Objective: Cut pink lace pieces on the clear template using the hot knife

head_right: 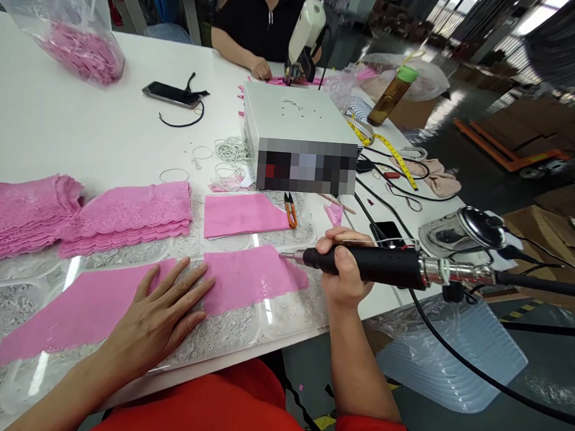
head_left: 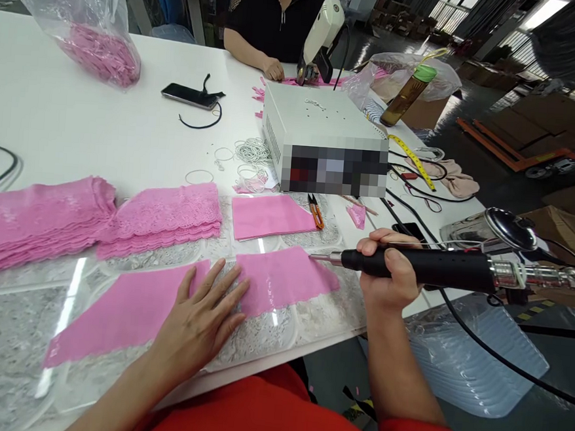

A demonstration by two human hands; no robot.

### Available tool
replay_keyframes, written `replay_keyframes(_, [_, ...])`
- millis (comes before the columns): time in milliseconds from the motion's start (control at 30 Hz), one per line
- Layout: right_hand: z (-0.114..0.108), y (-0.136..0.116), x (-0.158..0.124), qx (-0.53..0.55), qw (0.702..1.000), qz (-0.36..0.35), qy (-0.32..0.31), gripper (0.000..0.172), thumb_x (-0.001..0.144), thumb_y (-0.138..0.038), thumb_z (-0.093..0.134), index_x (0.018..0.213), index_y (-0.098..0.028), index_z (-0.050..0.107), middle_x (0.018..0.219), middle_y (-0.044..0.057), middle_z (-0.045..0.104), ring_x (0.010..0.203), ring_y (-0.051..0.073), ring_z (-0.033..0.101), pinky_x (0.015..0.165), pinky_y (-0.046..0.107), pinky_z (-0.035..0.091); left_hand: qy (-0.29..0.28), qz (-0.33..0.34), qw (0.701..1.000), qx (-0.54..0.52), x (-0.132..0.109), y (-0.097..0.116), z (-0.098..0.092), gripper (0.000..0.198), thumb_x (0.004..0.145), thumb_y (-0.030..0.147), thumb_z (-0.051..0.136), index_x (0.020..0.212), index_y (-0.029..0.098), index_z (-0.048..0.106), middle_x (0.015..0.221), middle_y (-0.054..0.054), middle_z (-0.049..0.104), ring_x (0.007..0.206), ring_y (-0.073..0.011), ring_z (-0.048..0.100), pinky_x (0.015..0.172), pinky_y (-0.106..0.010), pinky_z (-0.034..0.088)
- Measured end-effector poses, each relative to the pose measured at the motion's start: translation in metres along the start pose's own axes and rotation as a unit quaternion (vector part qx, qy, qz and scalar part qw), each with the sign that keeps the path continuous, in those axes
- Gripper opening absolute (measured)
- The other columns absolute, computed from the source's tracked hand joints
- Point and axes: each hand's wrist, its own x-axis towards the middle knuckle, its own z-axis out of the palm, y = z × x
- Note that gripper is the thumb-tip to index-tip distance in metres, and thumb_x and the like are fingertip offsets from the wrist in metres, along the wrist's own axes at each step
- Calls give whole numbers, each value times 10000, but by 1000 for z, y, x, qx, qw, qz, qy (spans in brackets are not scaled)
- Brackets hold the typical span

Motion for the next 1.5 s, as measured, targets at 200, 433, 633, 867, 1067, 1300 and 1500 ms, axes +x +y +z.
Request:
replay_keyframes(200, [2,0,1,-14,999,-12,-31,65,671,-252,613,698,-200,585,741,-8,627,530,112,548,563,319,484,5,14,1000,13,1,-2,0,421,989,291,461,1394,188,507,1464,-96,499,1430,-335,341,1188,-552,152])
replay_keyframes(433, [-12,-11,2,-2,1000,-14,-4,101,651,-233,573,727,-184,617,756,11,632,514,106,543,554,312,469,14,25,999,19,3,-2,0,415,997,309,435,1385,187,516,1457,-98,508,1441,-331,320,1185,-549,155])
replay_keyframes(633, [-21,-18,-1,-20,1000,-17,6,100,643,-227,561,709,-179,617,747,14,629,510,109,540,544,314,468,10,22,1000,19,3,-2,0,414,1003,322,417,1386,199,516,1469,-93,494,1445,-324,315,1189,-546,150])
replay_keyframes(867, [-19,-12,-1,-11,1000,-10,-19,85,655,-223,585,722,-187,622,740,7,639,517,111,554,550,310,482,15,28,999,16,3,-3,-1,417,999,318,432,1378,176,532,1456,-111,507,1441,-330,321,1193,-537,140])
replay_keyframes(1067, [-16,-14,-1,-12,999,-3,-36,46,673,-217,593,711,-195,603,745,1,627,528,108,558,546,301,481,14,29,999,17,4,-4,-1,422,995,319,434,1382,182,531,1461,-111,501,1448,-327,308,1197,-530,130])
replay_keyframes(1300, [-33,-24,1,-32,999,-35,0,94,664,-207,555,731,-182,615,754,14,623,525,105,551,554,305,472,33,45,998,18,6,-5,-2,426,993,310,425,1378,160,530,1447,-119,516,1467,-311,269,1209,-509,105])
replay_keyframes(1500, [-46,-29,0,-41,998,-37,9,106,646,-205,549,720,-176,620,735,16,625,513,106,545,531,301,464,33,38,999,12,7,-5,-2,422,995,308,423,1382,177,527,1445,-112,520,1467,-299,274,1212,-502,107])
